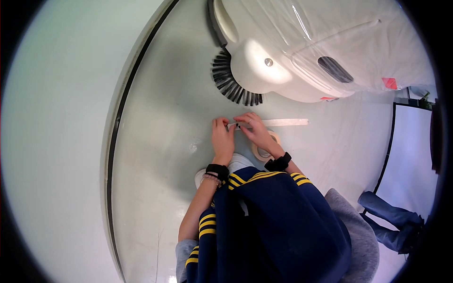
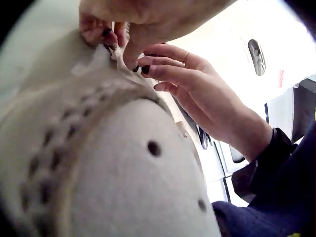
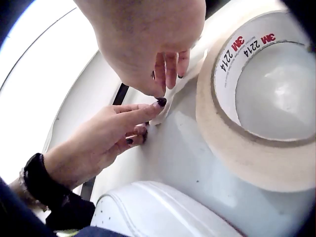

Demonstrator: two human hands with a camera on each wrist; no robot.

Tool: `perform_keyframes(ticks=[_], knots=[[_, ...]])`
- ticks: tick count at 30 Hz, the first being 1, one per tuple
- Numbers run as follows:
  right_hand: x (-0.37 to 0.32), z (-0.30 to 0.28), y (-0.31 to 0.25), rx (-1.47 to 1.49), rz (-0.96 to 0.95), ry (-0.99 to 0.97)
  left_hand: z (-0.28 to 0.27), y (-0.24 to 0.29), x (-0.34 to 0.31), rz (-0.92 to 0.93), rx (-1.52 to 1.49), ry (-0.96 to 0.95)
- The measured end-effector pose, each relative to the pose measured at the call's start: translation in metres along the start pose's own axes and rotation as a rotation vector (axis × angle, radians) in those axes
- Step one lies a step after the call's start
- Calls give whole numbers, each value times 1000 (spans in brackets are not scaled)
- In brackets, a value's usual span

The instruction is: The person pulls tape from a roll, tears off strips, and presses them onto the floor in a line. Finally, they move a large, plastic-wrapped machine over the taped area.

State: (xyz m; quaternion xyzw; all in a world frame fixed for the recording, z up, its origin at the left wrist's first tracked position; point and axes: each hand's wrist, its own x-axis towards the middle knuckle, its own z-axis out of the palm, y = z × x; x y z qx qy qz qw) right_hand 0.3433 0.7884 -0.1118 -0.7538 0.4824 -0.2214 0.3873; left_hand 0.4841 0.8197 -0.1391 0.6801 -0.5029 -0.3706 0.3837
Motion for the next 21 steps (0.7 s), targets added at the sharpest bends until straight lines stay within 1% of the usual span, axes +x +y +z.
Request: perform_keyframes(ticks=[1,3,4,6,7,9,13,15,19,21], knots=[[-1,0,0,6,-4,4,-1,2,2,1,-3,0],[-3,-2,1,3,0,8,-3,6,3,-72,4,-5],[-3,-3,1,4,3,14,-4,10,2,-72,3,-7],[-5,-4,2,8,15,26,-6,14,-2,-9,182,27],[-6,-4,3,11,21,35,-5,13,-3,-8,181,21],[-6,-6,5,8,21,36,-2,5,-4,91,398,-4],[-7,-8,1,-15,27,4,-3,-1,-4,113,350,26],[-8,-8,2,-28,22,9,-3,-2,-6,50,282,-18],[-10,-9,3,-38,31,19,-2,0,-9,65,281,-33],[-10,-8,6,-42,9,43,1,-2,-9,263,351,-40]])
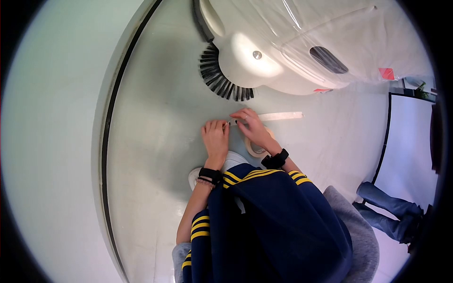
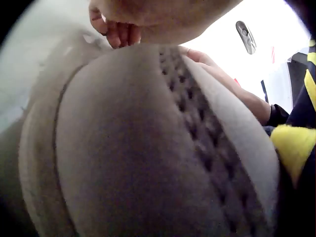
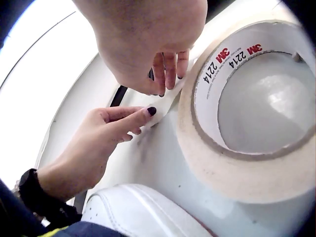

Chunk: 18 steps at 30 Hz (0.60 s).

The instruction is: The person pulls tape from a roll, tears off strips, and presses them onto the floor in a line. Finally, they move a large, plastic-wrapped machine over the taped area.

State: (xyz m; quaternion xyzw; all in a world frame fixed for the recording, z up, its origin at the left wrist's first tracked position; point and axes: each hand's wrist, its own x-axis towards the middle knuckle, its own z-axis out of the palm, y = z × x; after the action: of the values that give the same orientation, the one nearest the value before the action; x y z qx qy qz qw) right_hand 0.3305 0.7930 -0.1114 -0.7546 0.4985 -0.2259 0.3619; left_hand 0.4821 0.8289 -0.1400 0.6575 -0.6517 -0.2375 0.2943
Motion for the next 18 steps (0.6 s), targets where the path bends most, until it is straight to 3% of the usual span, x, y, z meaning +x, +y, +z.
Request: perform_keyframes(ticks=[7,9,18], knots=[[-2,-1,-2,8,-6,18,5,1,-6,-50,-185,-32],[-1,-6,-8,-19,-27,-1,10,-1,-9,-213,-431,-9],[2,-17,-13,-107,-150,-100,1,5,-7,-363,-973,-105]])
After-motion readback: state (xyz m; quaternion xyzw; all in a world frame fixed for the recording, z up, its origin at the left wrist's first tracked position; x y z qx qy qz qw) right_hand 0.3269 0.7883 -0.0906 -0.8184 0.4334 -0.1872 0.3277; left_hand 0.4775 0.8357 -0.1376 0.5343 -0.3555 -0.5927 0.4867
